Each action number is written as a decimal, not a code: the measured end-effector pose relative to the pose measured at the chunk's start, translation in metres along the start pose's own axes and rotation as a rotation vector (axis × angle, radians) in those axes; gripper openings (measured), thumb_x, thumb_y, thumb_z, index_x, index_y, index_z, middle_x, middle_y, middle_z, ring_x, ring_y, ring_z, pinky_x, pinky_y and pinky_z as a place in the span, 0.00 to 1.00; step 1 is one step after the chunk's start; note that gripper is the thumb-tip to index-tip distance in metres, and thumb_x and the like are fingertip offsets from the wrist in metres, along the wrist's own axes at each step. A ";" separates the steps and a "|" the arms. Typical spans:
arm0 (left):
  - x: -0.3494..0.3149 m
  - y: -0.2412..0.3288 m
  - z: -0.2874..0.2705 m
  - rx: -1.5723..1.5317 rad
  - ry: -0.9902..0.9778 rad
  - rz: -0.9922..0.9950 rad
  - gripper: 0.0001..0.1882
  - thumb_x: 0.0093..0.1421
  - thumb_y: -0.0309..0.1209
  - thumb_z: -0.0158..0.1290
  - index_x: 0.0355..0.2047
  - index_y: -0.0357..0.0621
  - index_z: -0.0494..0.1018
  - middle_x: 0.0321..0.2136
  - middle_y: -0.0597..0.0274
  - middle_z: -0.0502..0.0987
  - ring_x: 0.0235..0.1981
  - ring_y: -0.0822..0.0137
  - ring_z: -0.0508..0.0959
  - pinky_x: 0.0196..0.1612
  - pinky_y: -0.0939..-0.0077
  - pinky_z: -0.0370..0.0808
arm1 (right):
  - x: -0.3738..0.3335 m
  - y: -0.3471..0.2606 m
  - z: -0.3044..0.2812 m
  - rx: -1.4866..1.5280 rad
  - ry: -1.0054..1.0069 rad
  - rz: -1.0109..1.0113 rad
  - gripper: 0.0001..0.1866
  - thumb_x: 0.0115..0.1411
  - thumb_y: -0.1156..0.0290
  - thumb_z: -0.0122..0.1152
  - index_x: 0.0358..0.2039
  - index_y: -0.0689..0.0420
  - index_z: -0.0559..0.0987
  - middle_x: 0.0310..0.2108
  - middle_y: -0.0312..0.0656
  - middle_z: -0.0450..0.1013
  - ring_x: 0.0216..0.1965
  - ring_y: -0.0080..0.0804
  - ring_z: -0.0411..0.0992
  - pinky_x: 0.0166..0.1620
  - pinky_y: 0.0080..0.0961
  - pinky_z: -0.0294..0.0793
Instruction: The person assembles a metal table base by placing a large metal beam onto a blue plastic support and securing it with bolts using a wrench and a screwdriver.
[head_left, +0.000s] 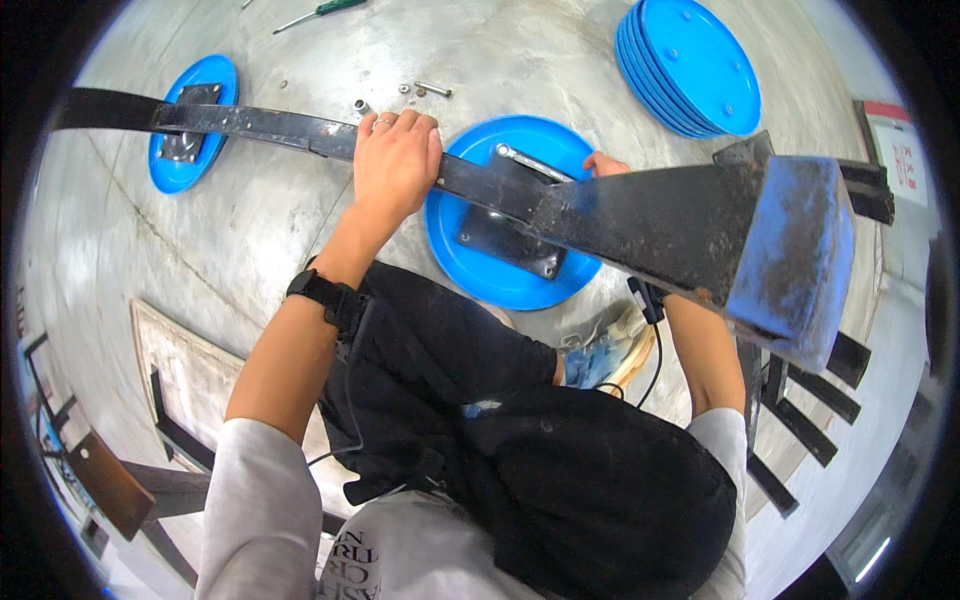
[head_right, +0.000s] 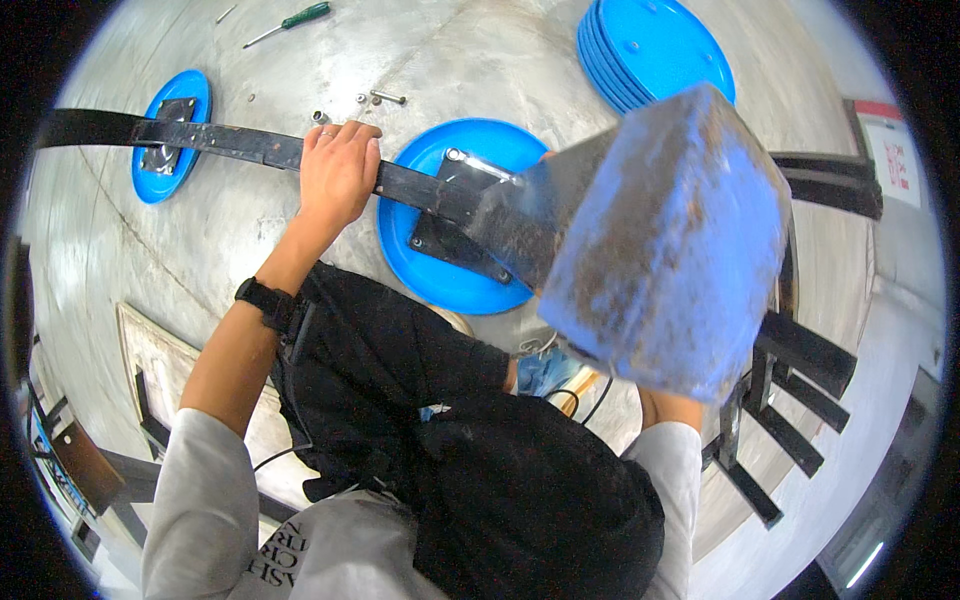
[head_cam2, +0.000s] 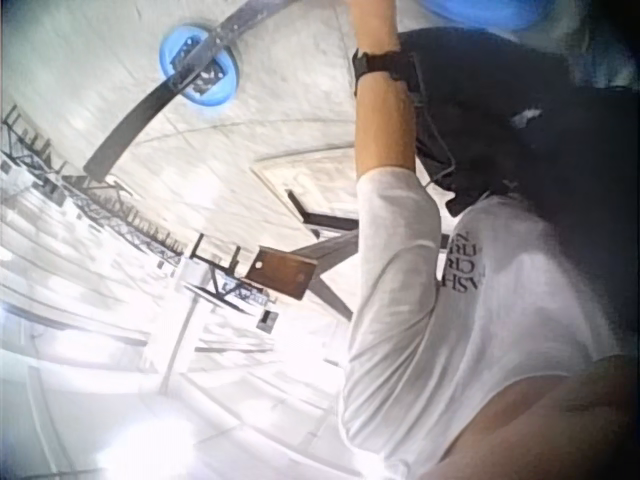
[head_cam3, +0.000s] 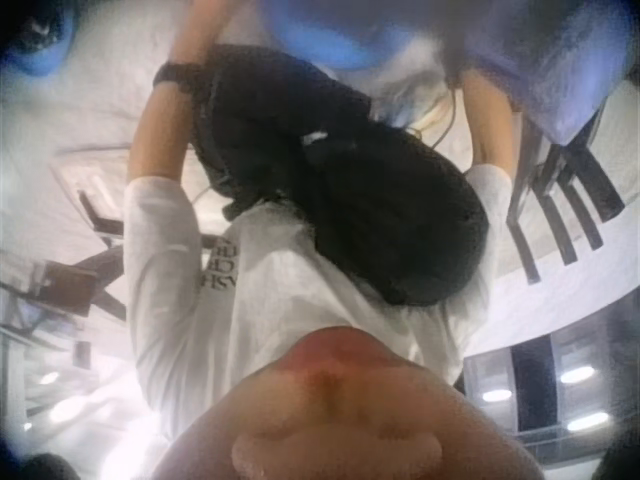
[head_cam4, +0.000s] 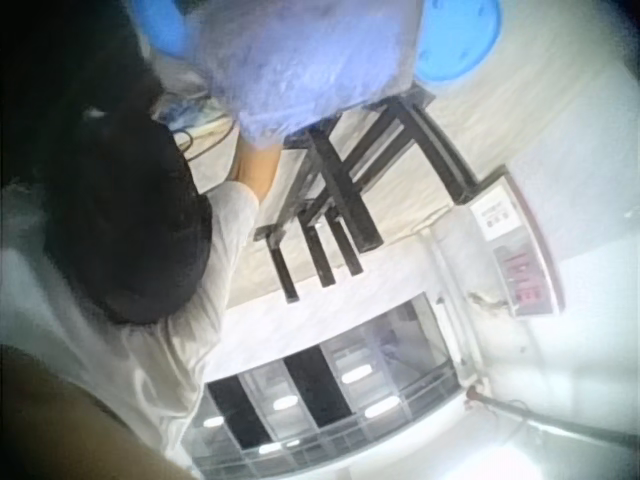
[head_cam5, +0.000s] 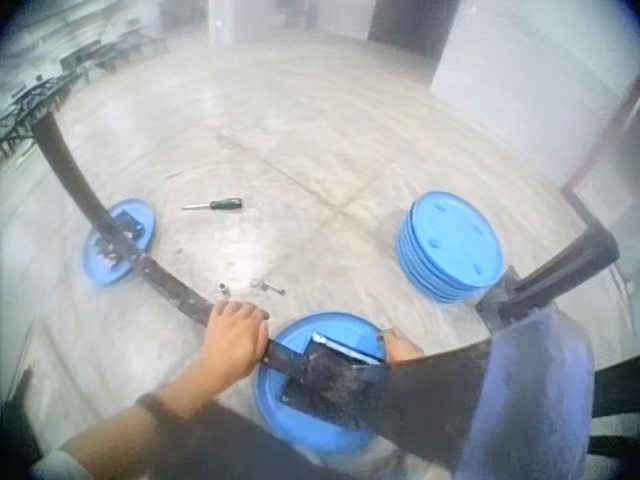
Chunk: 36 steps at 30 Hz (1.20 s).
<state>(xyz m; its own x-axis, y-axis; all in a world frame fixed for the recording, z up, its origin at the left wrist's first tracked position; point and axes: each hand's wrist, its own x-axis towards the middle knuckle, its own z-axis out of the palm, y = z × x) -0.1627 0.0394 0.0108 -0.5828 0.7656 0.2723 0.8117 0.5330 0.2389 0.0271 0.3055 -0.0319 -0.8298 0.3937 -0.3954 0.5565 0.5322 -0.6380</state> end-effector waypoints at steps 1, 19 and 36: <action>0.000 0.000 -0.001 0.000 -0.001 0.005 0.10 0.59 0.34 0.43 0.32 0.45 0.73 0.31 0.59 0.74 0.39 0.58 0.73 0.52 0.57 0.61 | 0.003 -0.002 0.003 -0.039 0.000 -0.024 0.16 0.58 0.69 0.51 0.45 0.64 0.69 0.35 0.52 0.72 0.35 0.44 0.73 0.39 0.35 0.71; 0.003 0.001 -0.002 0.006 -0.016 0.015 0.09 0.60 0.32 0.41 0.31 0.46 0.72 0.29 0.60 0.73 0.36 0.58 0.72 0.48 0.60 0.62 | 0.059 -0.014 -0.033 -0.659 0.097 -0.042 0.11 0.47 0.71 0.55 0.32 0.54 0.80 0.30 0.49 0.75 0.36 0.47 0.73 0.38 0.41 0.72; -0.001 0.000 0.001 -0.076 0.082 0.005 0.06 0.58 0.31 0.45 0.32 0.45 0.71 0.29 0.58 0.71 0.38 0.58 0.71 0.50 0.59 0.61 | 0.075 -0.080 -0.002 -0.797 -0.038 -0.607 0.14 0.54 0.63 0.55 0.22 0.61 0.75 0.21 0.50 0.71 0.28 0.50 0.69 0.36 0.39 0.67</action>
<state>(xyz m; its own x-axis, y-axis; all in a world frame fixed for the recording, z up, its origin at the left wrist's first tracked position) -0.1622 0.0386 0.0098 -0.5823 0.7344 0.3486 0.8113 0.4976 0.3069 -0.0796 0.2940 -0.0086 -0.9755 -0.1277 -0.1794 -0.1082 0.9875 -0.1149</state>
